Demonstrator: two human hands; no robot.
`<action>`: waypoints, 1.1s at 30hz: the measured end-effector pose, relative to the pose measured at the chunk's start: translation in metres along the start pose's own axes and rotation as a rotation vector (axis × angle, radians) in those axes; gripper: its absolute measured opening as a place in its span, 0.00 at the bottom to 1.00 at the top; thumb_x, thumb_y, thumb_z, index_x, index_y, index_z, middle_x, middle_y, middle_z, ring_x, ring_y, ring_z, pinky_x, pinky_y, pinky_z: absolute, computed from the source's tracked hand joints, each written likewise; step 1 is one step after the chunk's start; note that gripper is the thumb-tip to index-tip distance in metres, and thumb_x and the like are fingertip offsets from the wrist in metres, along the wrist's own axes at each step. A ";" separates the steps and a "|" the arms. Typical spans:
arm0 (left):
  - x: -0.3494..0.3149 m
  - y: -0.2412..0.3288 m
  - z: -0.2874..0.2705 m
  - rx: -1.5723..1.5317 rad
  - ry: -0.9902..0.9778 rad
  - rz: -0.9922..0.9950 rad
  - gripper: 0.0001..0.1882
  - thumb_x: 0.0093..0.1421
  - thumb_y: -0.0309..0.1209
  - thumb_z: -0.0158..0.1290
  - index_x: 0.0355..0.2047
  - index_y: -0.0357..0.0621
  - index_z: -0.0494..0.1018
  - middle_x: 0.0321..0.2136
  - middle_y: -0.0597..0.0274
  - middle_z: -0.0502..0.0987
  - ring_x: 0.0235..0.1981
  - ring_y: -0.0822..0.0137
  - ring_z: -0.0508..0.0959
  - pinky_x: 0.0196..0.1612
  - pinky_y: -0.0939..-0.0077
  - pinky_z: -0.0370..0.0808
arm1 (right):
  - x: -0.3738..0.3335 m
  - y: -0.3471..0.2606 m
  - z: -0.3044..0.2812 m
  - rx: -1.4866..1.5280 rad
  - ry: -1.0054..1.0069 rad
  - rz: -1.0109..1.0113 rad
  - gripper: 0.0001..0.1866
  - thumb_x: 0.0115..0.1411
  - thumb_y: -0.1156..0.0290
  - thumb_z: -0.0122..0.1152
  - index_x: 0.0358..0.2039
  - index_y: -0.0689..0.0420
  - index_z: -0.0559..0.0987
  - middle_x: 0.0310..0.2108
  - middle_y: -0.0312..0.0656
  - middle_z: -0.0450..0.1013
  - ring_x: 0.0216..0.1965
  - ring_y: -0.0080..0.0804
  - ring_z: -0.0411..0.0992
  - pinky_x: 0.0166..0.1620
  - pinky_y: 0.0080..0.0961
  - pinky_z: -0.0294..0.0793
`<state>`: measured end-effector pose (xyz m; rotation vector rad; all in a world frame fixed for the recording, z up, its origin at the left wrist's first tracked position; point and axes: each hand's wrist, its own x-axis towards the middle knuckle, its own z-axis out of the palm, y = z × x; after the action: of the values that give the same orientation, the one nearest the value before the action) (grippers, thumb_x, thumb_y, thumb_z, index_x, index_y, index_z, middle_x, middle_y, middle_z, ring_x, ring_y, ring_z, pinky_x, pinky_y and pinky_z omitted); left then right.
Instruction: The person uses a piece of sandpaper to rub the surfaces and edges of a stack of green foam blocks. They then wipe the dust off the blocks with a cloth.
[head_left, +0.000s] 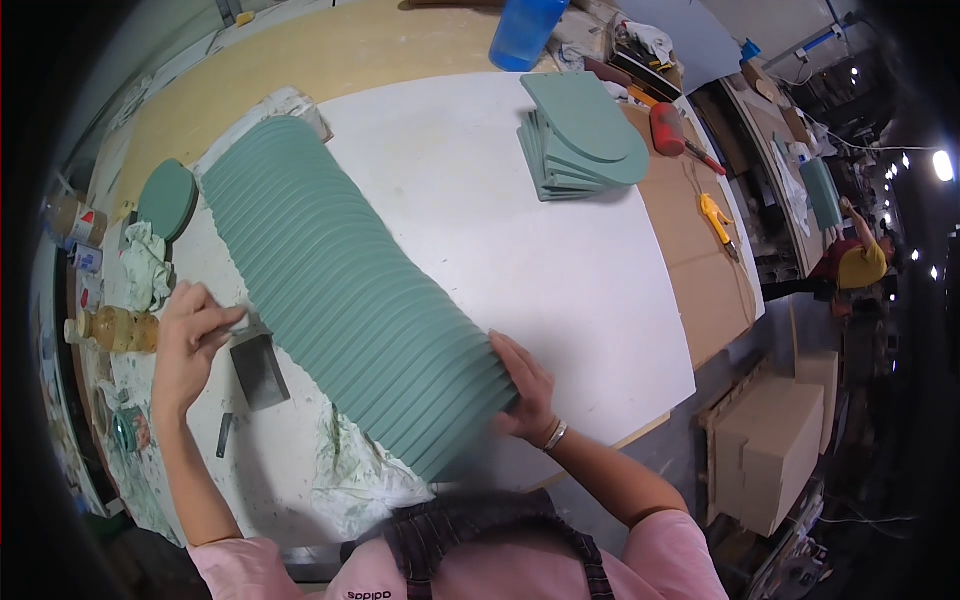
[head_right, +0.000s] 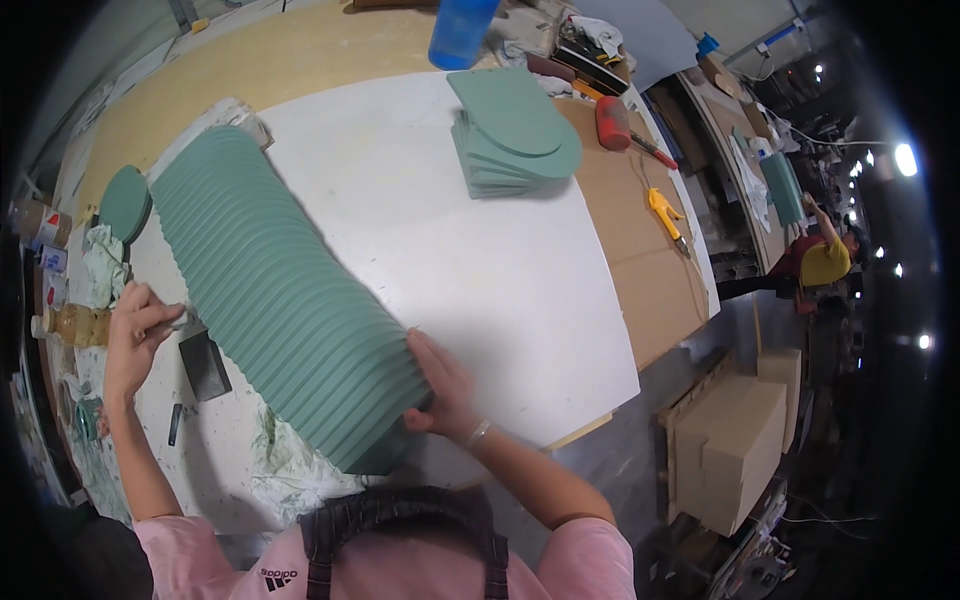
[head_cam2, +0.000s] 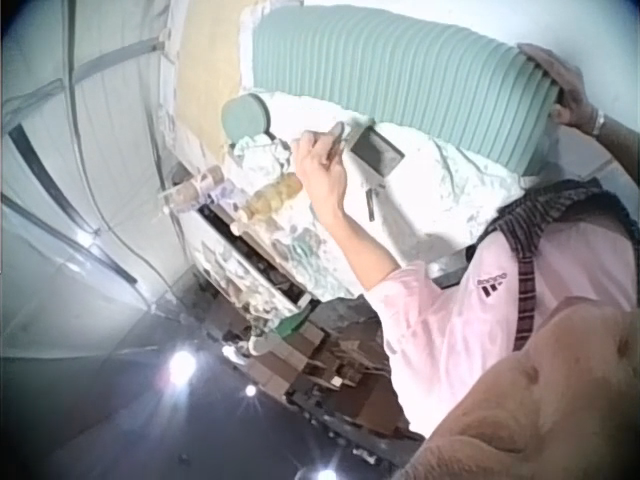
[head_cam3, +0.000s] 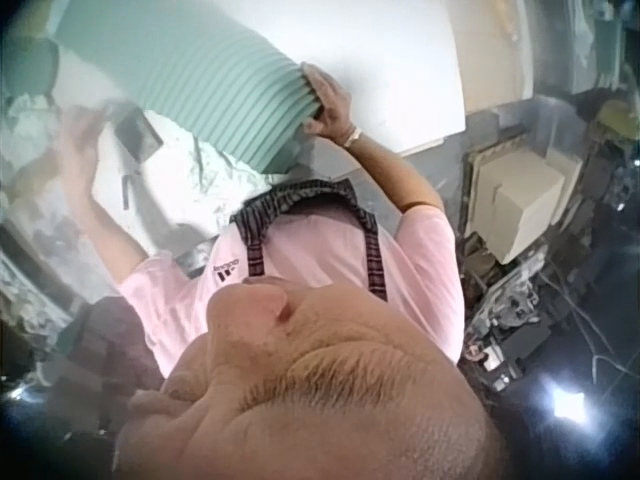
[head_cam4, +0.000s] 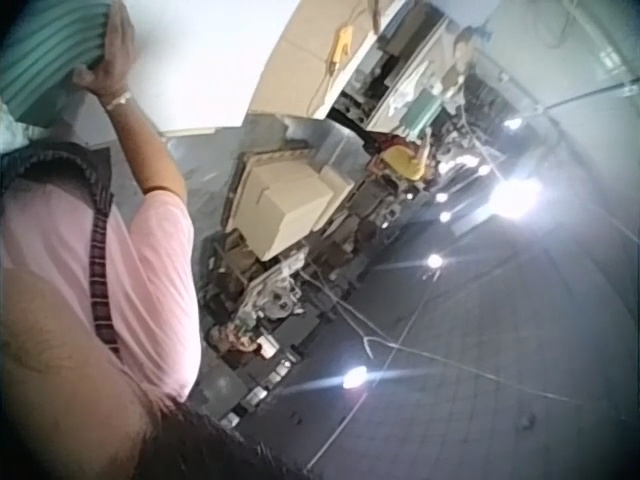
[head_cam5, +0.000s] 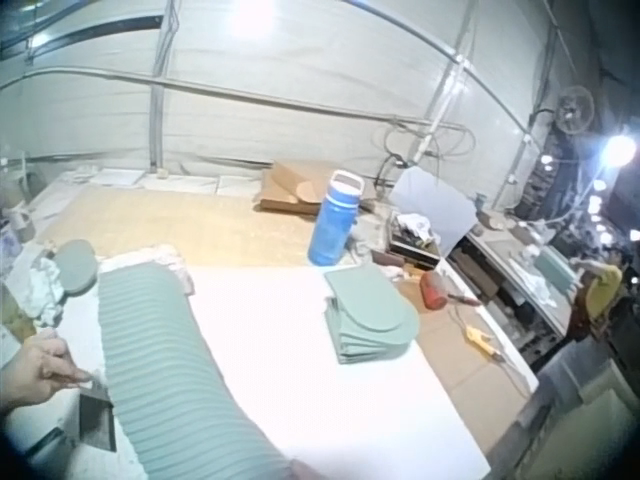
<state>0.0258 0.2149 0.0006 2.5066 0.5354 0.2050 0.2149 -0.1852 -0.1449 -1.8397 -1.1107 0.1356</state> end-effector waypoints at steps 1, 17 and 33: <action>-0.008 0.001 -0.003 0.021 0.052 0.020 0.19 0.46 0.13 0.61 0.41 0.35 0.82 0.29 0.60 0.70 0.36 0.58 0.70 0.40 0.65 0.69 | 0.000 0.000 0.000 0.008 0.003 0.004 0.52 0.61 0.29 0.54 0.66 0.67 0.68 0.63 0.62 0.69 0.62 0.58 0.72 0.62 0.44 0.73; 0.088 0.044 0.063 0.012 0.271 0.304 0.17 0.48 0.15 0.61 0.40 0.38 0.82 0.31 0.56 0.71 0.37 0.52 0.71 0.42 0.62 0.71 | -0.003 0.008 0.007 0.037 0.051 -0.031 0.47 0.62 0.35 0.57 0.64 0.67 0.71 0.61 0.60 0.72 0.62 0.57 0.73 0.65 0.44 0.71; -0.031 0.016 0.042 -0.089 0.316 0.081 0.18 0.49 0.13 0.62 0.43 0.36 0.82 0.29 0.59 0.70 0.35 0.59 0.71 0.38 0.68 0.71 | 0.006 -0.009 0.003 0.004 0.049 -0.012 0.42 0.64 0.40 0.55 0.64 0.67 0.71 0.61 0.59 0.72 0.60 0.58 0.73 0.63 0.44 0.72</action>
<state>0.0136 0.1689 -0.0260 2.4228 0.5361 0.6496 0.2113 -0.1774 -0.1374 -1.8233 -1.0865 0.0854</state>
